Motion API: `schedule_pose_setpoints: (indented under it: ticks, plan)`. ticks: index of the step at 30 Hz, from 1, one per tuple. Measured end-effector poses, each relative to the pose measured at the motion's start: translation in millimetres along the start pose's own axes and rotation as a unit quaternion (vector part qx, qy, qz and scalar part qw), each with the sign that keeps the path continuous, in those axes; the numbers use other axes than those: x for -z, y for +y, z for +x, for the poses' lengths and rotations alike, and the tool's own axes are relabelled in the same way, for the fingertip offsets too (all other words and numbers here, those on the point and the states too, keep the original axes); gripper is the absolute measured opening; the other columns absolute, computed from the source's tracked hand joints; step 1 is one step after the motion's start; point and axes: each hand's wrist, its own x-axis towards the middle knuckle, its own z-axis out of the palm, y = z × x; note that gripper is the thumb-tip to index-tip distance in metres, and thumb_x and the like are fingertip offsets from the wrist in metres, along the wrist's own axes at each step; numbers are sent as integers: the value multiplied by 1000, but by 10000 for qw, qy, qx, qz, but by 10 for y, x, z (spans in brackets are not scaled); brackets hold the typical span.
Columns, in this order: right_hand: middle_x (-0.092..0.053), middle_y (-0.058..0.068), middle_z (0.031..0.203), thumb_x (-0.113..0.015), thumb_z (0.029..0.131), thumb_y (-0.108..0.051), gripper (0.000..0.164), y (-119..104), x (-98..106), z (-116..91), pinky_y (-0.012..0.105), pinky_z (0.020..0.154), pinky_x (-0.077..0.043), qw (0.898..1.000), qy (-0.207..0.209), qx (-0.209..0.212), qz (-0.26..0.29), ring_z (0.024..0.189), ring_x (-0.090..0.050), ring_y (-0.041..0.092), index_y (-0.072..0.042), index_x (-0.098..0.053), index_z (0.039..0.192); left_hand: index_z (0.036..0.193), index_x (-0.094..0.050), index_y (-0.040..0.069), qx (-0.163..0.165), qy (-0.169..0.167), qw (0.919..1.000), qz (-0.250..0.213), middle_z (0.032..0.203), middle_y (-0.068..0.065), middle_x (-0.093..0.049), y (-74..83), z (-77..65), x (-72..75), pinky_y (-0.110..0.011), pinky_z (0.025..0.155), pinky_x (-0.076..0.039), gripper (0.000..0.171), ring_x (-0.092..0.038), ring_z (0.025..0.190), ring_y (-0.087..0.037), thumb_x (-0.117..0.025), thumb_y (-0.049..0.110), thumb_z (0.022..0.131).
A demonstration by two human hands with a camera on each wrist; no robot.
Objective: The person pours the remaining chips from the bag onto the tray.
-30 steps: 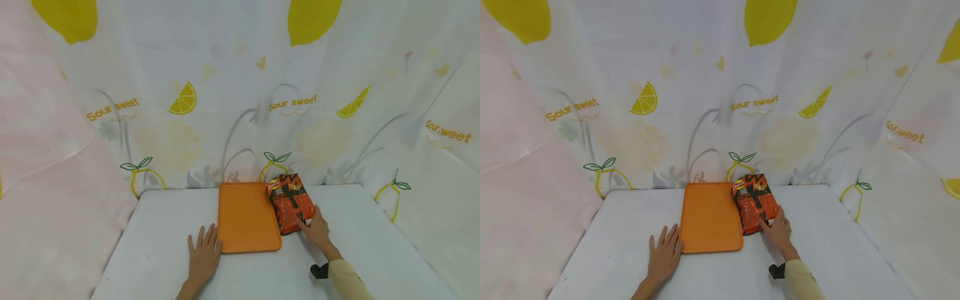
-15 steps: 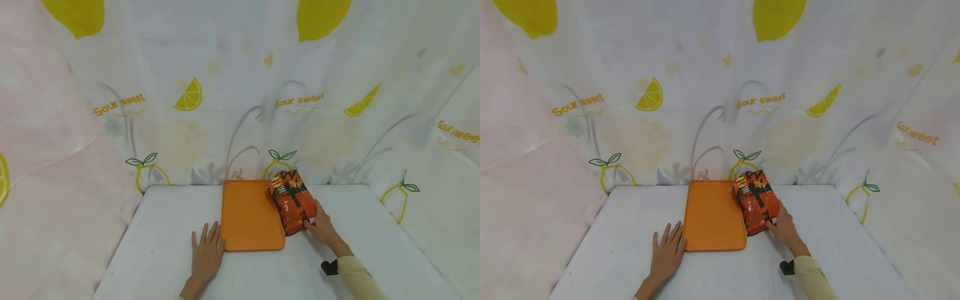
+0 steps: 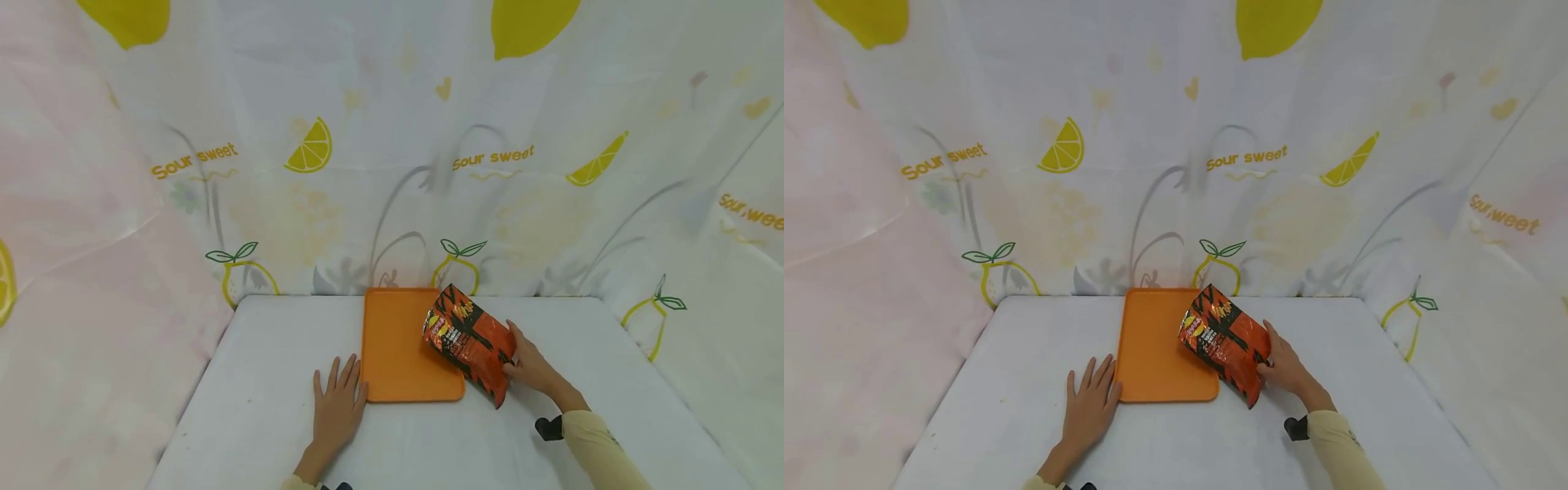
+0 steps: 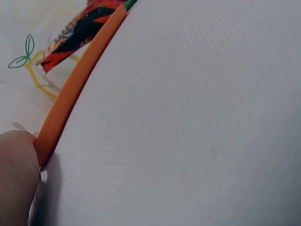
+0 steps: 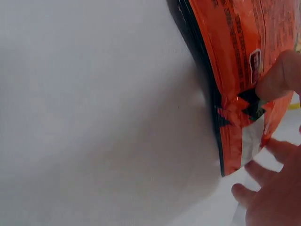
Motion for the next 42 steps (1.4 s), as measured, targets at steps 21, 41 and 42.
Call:
schedule_pose_setpoints:
  ticks: [21,41,42]
  plan:
    - [-17,28,147,-48,88,-21,71,-210,-347,-6,53,104,-33,9824,787,-876,1450,129,-36,40,-8,-5,143,135,-42,20,13,103,9999,106,144,5,-38,-7,-12,-38,-57,110,-7,50,-27,138,-26,-41,43,91]
    - [-18,9,152,-50,90,-35,65,-533,-696,-17,43,115,-21,9332,1160,-1552,3027,141,-20,26,-12,-18,143,136,-39,18,52,7,9999,106,144,5,-39,-17,25,-7,-56,111,-7,50,-27,138,-25,-41,40,92]
    - [-18,9,152,-50,91,-34,64,-543,-699,-21,43,115,-20,9312,1178,-1564,3076,141,-20,26,-12,-18,142,137,-39,18,62,-8,9999,115,144,5,-39,-21,25,-9,-56,111,-7,50,-27,138,-25,-41,41,92]
